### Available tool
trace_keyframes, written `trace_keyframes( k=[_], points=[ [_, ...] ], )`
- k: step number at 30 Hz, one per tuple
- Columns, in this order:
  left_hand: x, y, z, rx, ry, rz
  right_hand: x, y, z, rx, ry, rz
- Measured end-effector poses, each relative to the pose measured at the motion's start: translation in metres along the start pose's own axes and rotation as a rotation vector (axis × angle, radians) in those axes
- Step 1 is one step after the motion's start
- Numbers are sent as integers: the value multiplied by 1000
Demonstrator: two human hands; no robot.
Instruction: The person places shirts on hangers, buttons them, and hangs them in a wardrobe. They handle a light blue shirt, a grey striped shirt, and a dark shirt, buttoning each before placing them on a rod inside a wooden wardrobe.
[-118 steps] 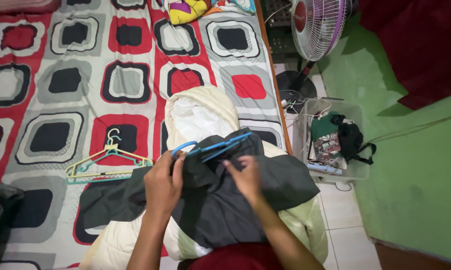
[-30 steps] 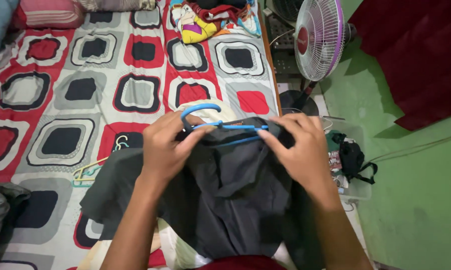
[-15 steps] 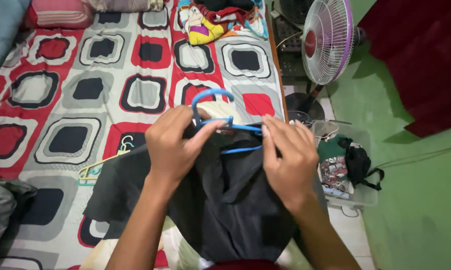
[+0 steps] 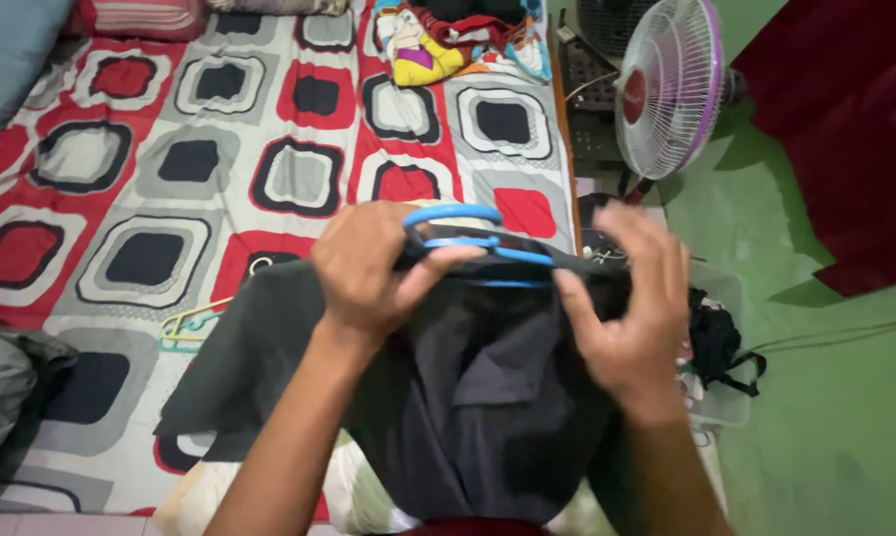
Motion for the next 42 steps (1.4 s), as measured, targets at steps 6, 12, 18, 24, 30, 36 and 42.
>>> trace_keyframes(
  k=[6, 12, 18, 24, 30, 36, 42],
  points=[
    [-10, -1, 22, -30, 6, -34, 39, -1, 37, -317, 29, 66],
    [-64, 20, 37, -315, 56, -508, 92, 8, 43, -238, 151, 85],
    [-68, 54, 45, -362, 145, -470, 112, 14, 57, -277, 66, 133],
    [-59, 83, 26, -166, -173, -315, 107, 12, 79, -316, -22, 61],
    [-17, 204, 96, -398, -278, -369, 143, -11, 127, -308, -117, 58],
    [-29, 303, 151, -747, -191, -722, 178, -11, 197, -371, -199, 172],
    [-78, 370, 161, -840, -194, -1118, 180, 13, 217, -275, -131, 181]
  ],
)
Point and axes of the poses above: each hand's wrist, its own y-axis away from the middle knuckle, its own z-axis out of the palm, x = y × z, the point moved 10 cm from there along -y, towards the middle knuckle, and after that the axes turned 6 degrees about y, right-handed, at the moved point
